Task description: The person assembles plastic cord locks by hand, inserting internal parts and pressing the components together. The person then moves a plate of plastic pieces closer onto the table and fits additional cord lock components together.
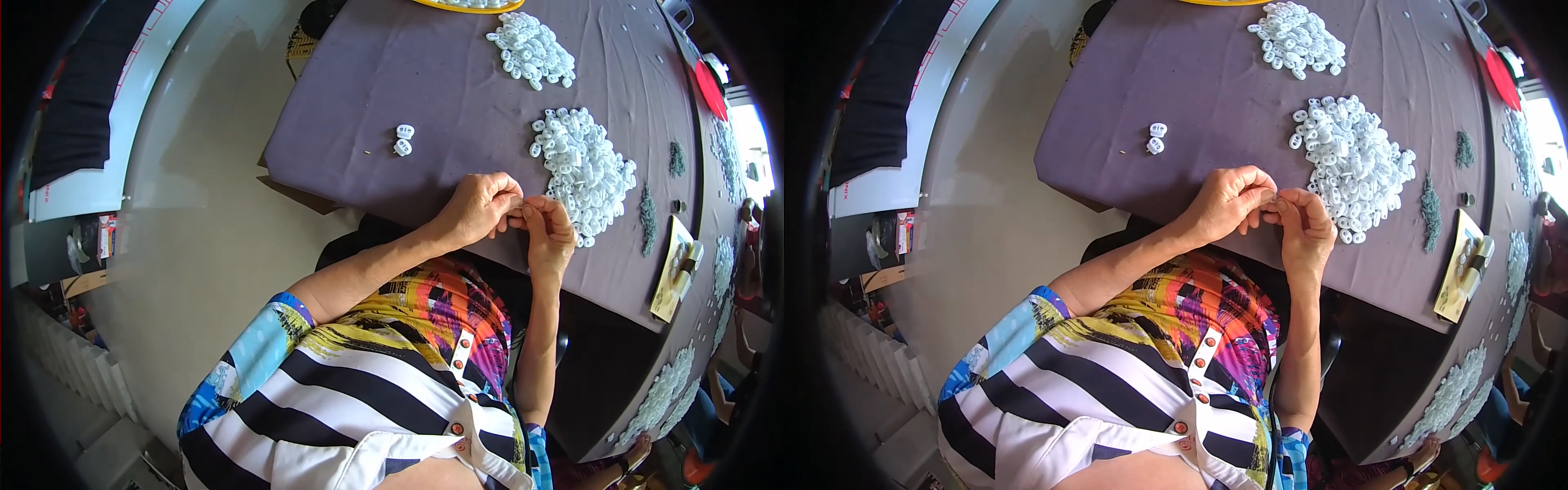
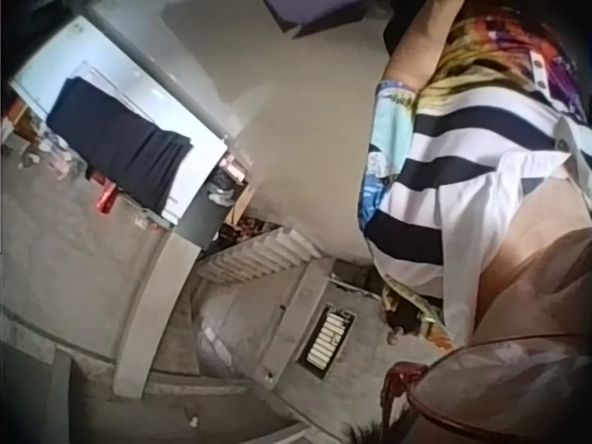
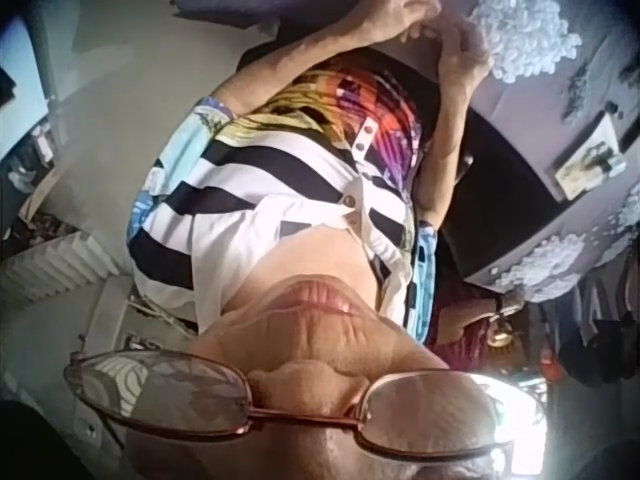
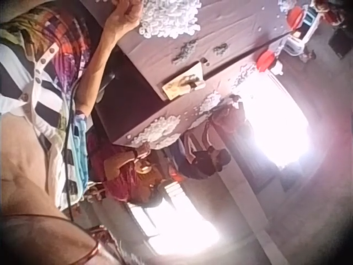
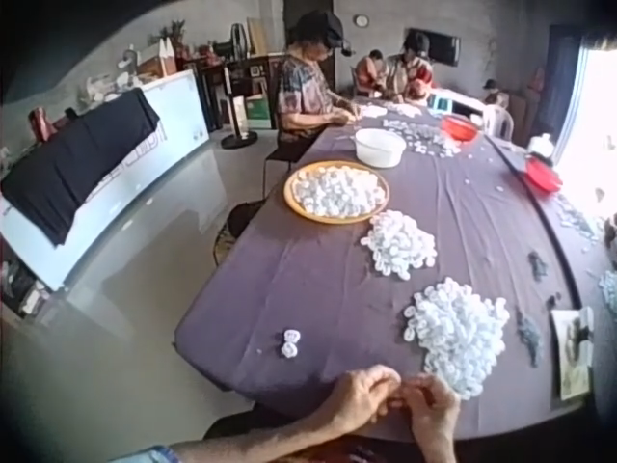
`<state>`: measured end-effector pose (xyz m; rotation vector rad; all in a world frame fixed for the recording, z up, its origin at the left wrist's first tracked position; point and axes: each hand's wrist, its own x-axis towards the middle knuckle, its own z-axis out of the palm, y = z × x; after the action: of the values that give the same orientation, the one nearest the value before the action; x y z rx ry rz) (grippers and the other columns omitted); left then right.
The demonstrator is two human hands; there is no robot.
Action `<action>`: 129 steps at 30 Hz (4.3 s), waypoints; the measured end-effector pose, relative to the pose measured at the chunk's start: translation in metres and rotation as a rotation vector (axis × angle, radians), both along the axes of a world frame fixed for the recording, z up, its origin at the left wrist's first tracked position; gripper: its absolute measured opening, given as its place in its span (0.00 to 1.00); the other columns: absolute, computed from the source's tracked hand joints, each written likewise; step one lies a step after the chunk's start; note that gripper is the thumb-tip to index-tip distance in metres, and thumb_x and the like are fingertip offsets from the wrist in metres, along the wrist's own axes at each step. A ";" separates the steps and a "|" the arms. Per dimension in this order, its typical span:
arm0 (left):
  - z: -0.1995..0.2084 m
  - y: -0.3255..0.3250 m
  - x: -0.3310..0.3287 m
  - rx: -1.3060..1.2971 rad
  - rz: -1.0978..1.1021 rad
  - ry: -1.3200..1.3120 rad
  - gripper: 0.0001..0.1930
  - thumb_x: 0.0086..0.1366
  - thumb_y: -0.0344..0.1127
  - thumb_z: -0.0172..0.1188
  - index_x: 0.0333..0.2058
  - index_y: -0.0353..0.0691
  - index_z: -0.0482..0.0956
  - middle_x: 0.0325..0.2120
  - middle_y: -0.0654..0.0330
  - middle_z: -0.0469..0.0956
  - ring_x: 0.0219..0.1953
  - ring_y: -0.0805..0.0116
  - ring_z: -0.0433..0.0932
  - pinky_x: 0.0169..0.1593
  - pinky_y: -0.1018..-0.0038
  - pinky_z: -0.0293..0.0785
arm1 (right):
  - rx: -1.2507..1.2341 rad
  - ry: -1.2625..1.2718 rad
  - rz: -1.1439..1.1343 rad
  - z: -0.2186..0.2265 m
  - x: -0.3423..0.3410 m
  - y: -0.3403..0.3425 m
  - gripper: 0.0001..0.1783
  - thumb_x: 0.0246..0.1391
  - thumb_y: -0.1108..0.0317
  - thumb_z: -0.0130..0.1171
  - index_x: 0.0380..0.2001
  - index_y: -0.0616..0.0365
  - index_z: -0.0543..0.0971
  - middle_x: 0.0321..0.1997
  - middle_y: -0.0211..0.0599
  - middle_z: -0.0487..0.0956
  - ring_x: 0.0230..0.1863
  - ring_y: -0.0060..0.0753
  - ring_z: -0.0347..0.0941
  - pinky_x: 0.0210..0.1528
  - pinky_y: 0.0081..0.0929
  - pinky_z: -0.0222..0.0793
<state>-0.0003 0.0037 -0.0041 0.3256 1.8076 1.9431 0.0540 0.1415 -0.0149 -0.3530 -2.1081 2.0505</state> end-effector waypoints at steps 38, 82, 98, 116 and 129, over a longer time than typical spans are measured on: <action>-0.006 -0.005 -0.017 0.342 0.145 -0.288 0.07 0.63 0.32 0.53 0.30 0.34 0.72 0.19 0.61 0.73 0.13 0.79 0.69 0.13 0.84 0.61 | 1.286 0.222 0.183 0.026 -0.082 0.024 0.11 0.45 0.74 0.54 0.34 0.56 0.79 0.31 0.36 0.73 0.37 0.40 0.71 0.37 0.35 0.68; -0.006 -0.003 -0.012 0.254 0.088 -0.192 0.07 0.63 0.33 0.54 0.31 0.35 0.73 0.20 0.63 0.74 0.16 0.80 0.70 0.16 0.85 0.64 | -0.254 0.007 0.049 0.004 -0.017 -0.007 0.11 0.57 0.73 0.52 0.43 0.64 0.74 0.26 0.28 0.75 0.27 0.17 0.73 0.31 0.16 0.74; -0.005 -0.002 -0.007 0.060 0.079 -0.066 0.06 0.64 0.34 0.53 0.33 0.37 0.73 0.21 0.66 0.73 0.17 0.82 0.68 0.18 0.85 0.64 | -0.339 0.023 -0.043 0.010 -0.016 -0.011 0.11 0.57 0.73 0.52 0.43 0.62 0.76 0.26 0.26 0.74 0.25 0.14 0.71 0.27 0.16 0.75; 0.001 -0.002 -0.010 0.066 0.073 -0.114 0.07 0.63 0.32 0.55 0.30 0.35 0.75 0.19 0.66 0.73 0.14 0.84 0.65 0.15 0.86 0.59 | -0.197 0.062 -0.031 0.002 -0.016 -0.014 0.10 0.55 0.75 0.54 0.41 0.63 0.77 0.29 0.28 0.78 0.28 0.14 0.73 0.29 0.14 0.75; 0.002 0.001 -0.011 0.178 0.139 -0.247 0.07 0.61 0.32 0.57 0.29 0.33 0.75 0.17 0.65 0.73 0.11 0.86 0.63 0.13 0.88 0.53 | -0.145 0.072 0.027 0.004 -0.017 -0.015 0.16 0.55 0.79 0.52 0.47 0.62 0.74 0.30 0.27 0.77 0.30 0.15 0.73 0.32 0.13 0.73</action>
<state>-0.0111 0.0050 -0.0021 0.0143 1.5400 2.1396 0.0372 0.1265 -0.0113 -0.2674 -1.9401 2.2029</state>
